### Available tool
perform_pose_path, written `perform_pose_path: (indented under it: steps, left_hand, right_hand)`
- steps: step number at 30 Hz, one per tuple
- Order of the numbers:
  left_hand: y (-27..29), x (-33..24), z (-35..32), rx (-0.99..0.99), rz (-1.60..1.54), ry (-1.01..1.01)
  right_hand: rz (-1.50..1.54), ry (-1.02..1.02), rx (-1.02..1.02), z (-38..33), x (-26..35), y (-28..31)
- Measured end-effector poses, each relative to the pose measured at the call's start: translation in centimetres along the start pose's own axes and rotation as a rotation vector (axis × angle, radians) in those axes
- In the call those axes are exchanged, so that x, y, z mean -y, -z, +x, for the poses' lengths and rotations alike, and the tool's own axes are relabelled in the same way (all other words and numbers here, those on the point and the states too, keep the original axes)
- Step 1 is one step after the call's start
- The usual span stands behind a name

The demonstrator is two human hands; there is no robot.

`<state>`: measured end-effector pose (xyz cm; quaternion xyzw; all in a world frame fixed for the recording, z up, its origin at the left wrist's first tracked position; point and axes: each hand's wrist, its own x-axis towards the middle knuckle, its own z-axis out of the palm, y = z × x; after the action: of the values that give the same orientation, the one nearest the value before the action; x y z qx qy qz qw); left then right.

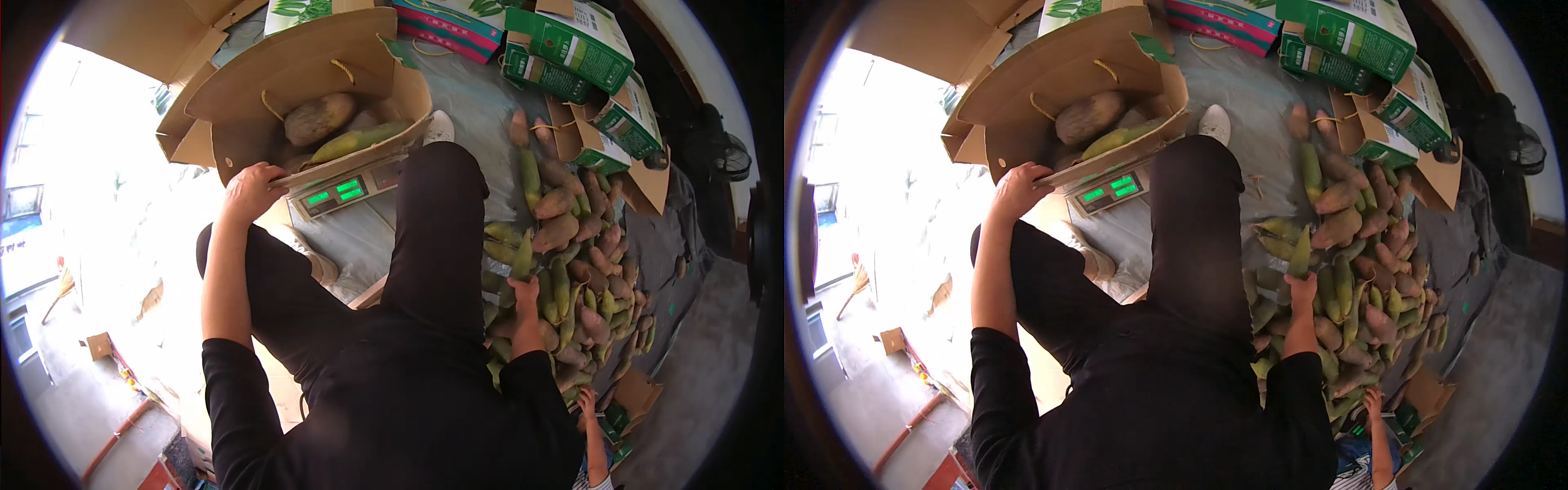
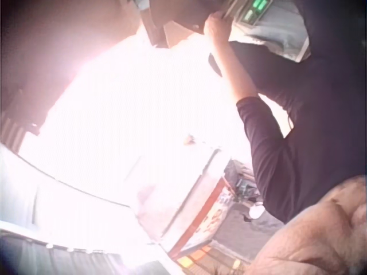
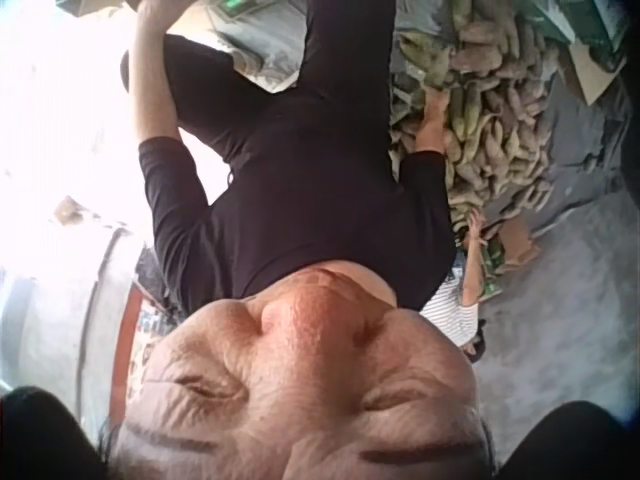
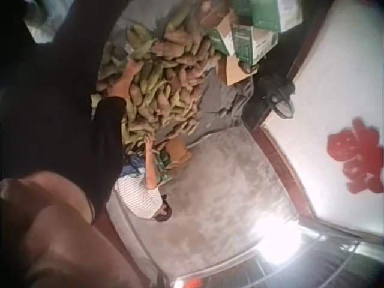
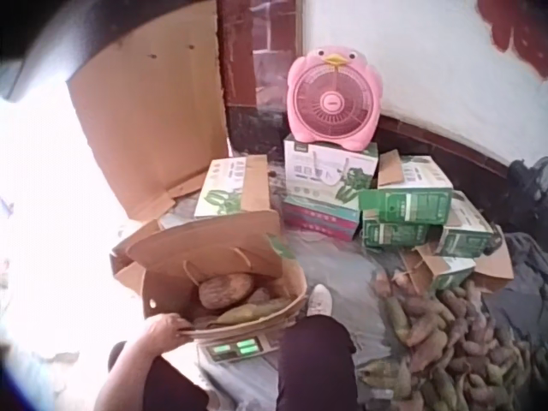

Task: Picking up produce from a pile on the floor, placing them into a paper bag on a scale, and weighing them.

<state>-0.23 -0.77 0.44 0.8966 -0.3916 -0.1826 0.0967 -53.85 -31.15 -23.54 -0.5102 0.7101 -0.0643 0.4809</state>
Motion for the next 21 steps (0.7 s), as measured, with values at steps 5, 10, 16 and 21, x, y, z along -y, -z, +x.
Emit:
perform_pose_path:
  steps: [5,10,16,21]
  left_hand:
    - [0.6,0.1,-0.4,0.006,-0.008,0.029]
    - [0.8,-0.2,-0.5,-0.007,-0.046,0.053]
    - [0.9,0.3,-1.0,-0.029,-0.06,0.052]
    - [1.0,0.5,-1.2,-0.02,-0.044,0.047]
  right_hand:
    - [-0.089,0.536,0.062,-0.8,10.2,-1.5]
    - [0.0,0.818,0.183,-7.4,25.3,-3.3]
    - [0.032,1.14,0.444,-17.7,38.7,-7.0]
    - [-0.151,1.399,0.524,-22.7,43.2,-12.2]
